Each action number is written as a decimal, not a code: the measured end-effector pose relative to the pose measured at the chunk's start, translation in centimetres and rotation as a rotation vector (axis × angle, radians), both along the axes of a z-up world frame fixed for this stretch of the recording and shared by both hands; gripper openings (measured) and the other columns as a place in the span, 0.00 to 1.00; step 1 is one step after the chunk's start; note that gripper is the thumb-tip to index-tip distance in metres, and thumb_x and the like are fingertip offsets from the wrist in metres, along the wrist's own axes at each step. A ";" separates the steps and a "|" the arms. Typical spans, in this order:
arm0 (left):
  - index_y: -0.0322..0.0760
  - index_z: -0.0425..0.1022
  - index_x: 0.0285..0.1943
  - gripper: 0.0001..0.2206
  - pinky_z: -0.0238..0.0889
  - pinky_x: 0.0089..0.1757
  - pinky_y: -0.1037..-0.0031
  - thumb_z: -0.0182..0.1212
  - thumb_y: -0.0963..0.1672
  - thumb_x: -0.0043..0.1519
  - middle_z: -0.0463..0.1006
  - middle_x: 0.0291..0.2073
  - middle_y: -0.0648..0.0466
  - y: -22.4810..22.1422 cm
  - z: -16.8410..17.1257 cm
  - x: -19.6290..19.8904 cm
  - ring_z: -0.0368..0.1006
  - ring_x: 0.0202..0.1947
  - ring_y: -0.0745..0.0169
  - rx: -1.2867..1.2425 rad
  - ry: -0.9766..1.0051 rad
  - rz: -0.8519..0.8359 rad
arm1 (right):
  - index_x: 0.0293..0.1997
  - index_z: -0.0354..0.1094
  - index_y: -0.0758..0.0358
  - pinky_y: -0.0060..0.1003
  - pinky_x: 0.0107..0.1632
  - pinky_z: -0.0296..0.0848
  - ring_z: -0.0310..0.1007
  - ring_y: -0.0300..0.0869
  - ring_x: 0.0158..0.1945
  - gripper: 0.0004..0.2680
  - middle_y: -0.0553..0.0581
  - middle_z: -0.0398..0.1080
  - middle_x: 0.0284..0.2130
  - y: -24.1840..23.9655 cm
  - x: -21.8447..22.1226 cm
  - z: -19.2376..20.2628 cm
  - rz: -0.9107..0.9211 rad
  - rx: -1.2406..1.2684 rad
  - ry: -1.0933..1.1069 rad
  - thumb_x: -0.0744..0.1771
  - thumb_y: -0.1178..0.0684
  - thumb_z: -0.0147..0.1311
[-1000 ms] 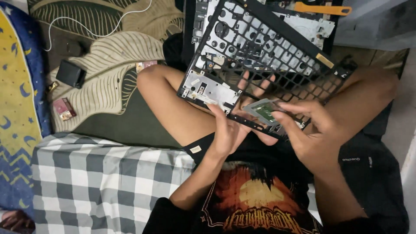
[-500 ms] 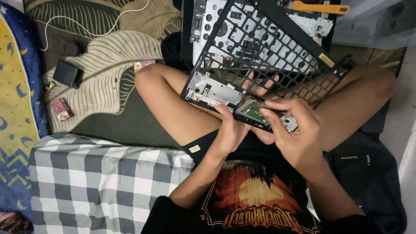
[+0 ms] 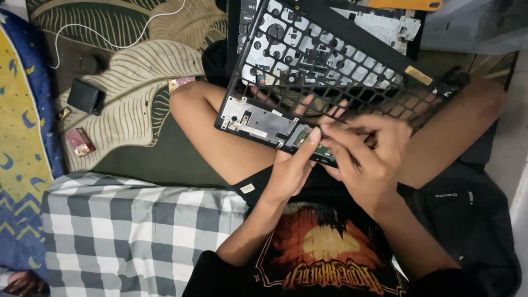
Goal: Cleaning dust from laptop components including a trackpad and keyboard bezel using a small brush.
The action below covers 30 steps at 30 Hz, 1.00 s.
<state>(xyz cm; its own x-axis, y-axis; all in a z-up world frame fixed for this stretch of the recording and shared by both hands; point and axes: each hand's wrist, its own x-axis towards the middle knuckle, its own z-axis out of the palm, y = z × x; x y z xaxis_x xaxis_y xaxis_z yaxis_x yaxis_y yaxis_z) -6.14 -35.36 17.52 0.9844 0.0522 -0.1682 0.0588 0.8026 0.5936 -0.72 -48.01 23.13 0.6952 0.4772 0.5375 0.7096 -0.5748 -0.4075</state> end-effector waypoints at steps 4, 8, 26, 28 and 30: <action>0.32 0.49 0.80 0.24 0.49 0.75 0.61 0.45 0.44 0.75 0.55 0.77 0.40 0.6 1.5 0.4 0.51 0.79 0.45 0.042 -0.006 -0.026 | 0.51 0.66 0.71 0.49 0.54 0.65 0.58 0.56 0.53 0.22 0.65 0.53 0.48 -1.1 -0.1 -1.7 -0.130 0.087 0.141 0.64 0.49 0.79; 0.32 0.55 0.78 0.23 0.63 0.67 0.62 0.50 0.43 0.74 0.65 0.70 0.41 0.7 1.0 -0.1 0.62 0.71 0.48 0.032 0.069 0.154 | 0.51 0.59 0.73 0.47 0.54 0.63 0.60 0.55 0.49 0.20 0.65 0.58 0.47 -1.9 -0.3 -0.8 -0.233 0.121 0.025 0.69 0.44 0.64; 0.26 0.70 0.65 0.22 0.71 0.56 0.53 0.67 0.37 0.62 0.80 0.53 0.37 0.9 -0.1 -0.7 0.75 0.58 0.43 0.418 0.215 0.288 | 0.58 0.58 0.70 0.39 0.50 0.76 0.77 0.48 0.43 0.13 0.65 0.74 0.40 -5.1 -3.2 -9.6 -0.155 0.990 1.039 0.68 0.63 0.55; 0.27 0.74 0.60 0.18 0.70 0.54 0.54 0.68 0.38 0.61 0.82 0.50 0.38 0.9 -1.9 -1.6 0.76 0.55 0.48 0.353 0.314 0.368 | 0.58 0.60 0.66 0.35 0.49 0.76 0.78 0.46 0.44 0.12 0.60 0.73 0.40 -6.1 -3.5 -10.9 -0.230 0.993 1.053 0.69 0.60 0.55; 0.27 0.75 0.60 0.19 0.71 0.54 0.59 0.70 0.37 0.59 0.82 0.51 0.40 1.5 -1.5 -1.6 0.77 0.55 0.50 0.359 0.345 0.387 | 0.58 0.60 0.67 0.37 0.49 0.77 0.78 0.46 0.43 0.12 0.59 0.72 0.40 -6.4 -2.9 -10.9 -0.228 0.991 1.033 0.70 0.60 0.55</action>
